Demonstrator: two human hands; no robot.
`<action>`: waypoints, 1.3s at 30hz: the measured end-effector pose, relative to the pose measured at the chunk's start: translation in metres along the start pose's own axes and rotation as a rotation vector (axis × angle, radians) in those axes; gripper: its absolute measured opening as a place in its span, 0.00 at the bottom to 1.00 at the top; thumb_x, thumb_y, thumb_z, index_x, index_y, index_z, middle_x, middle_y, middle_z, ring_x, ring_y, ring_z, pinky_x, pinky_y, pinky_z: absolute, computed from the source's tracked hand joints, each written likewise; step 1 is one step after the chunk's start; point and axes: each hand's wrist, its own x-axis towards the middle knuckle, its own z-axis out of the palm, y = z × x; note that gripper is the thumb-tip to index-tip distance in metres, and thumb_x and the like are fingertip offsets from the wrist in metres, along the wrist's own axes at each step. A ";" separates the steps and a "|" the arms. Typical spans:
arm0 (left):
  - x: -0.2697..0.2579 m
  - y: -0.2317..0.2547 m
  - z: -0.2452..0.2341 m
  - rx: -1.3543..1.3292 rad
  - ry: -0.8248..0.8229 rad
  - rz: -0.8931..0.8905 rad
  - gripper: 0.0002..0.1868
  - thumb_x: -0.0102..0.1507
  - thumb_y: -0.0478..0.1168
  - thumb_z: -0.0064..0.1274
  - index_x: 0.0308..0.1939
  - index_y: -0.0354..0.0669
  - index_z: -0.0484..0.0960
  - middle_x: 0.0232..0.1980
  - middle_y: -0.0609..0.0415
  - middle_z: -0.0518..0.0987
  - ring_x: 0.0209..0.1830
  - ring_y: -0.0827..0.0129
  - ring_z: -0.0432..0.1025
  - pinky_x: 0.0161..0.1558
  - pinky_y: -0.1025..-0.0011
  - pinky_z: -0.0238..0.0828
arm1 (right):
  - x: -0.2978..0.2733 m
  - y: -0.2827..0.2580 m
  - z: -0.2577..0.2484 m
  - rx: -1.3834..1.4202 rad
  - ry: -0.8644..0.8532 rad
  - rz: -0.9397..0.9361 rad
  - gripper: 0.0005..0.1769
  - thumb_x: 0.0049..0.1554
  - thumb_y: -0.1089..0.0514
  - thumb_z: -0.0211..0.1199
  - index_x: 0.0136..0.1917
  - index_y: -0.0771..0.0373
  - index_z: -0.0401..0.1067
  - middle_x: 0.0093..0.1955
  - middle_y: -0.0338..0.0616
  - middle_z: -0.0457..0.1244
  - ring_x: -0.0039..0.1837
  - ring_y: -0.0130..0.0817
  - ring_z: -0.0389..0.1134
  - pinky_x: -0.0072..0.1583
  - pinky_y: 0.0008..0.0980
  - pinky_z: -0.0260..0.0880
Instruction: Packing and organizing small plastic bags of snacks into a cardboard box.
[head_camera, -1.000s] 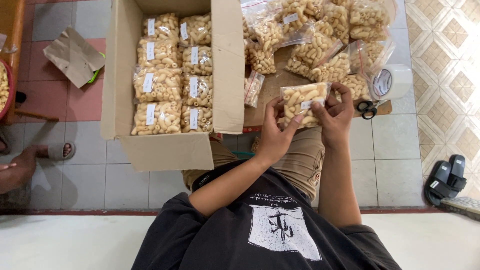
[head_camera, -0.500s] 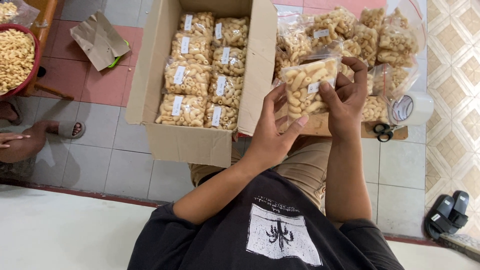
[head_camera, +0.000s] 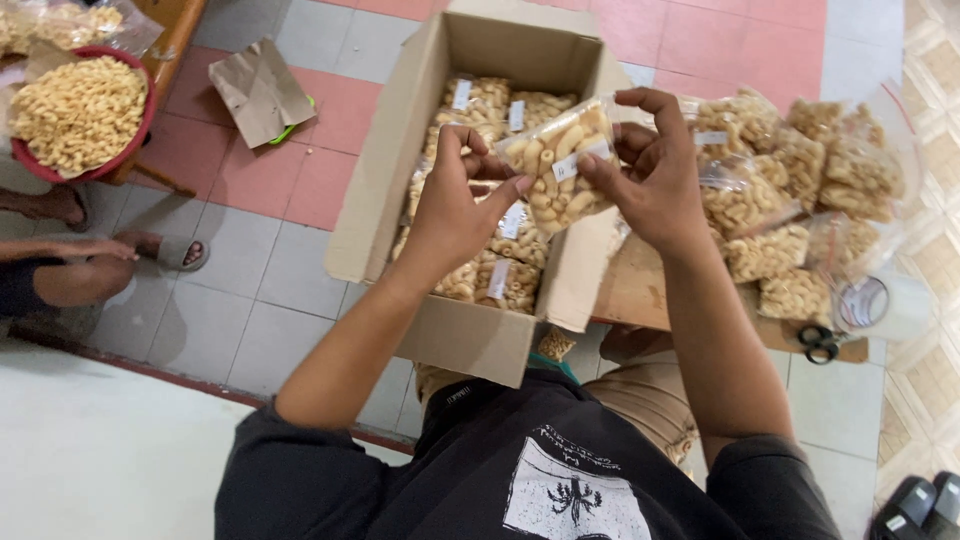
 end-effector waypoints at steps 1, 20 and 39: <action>0.007 0.002 -0.009 0.001 0.012 -0.005 0.23 0.63 0.43 0.62 0.47 0.50 0.59 0.42 0.54 0.79 0.46 0.68 0.79 0.50 0.67 0.80 | 0.012 -0.001 0.004 0.005 -0.012 0.000 0.29 0.63 0.57 0.68 0.68 0.60 0.54 0.50 0.50 0.69 0.49 0.34 0.73 0.48 0.30 0.79; 0.049 -0.087 -0.030 1.024 -0.457 -0.114 0.53 0.68 0.69 0.46 0.83 0.43 0.39 0.85 0.36 0.28 0.84 0.39 0.23 0.74 0.41 0.44 | 0.197 0.107 0.072 -0.716 -0.360 0.003 0.16 0.67 0.59 0.65 0.65 0.66 0.66 0.60 0.61 0.68 0.63 0.54 0.68 0.55 0.53 0.67; 0.050 -0.105 -0.030 1.060 -0.467 -0.070 0.52 0.69 0.71 0.43 0.82 0.45 0.37 0.84 0.33 0.37 0.83 0.37 0.35 0.74 0.47 0.45 | 0.177 0.103 0.090 -1.414 -0.372 -0.595 0.23 0.69 0.50 0.63 0.73 0.62 0.74 0.66 0.51 0.68 0.63 0.46 0.67 0.54 0.47 0.71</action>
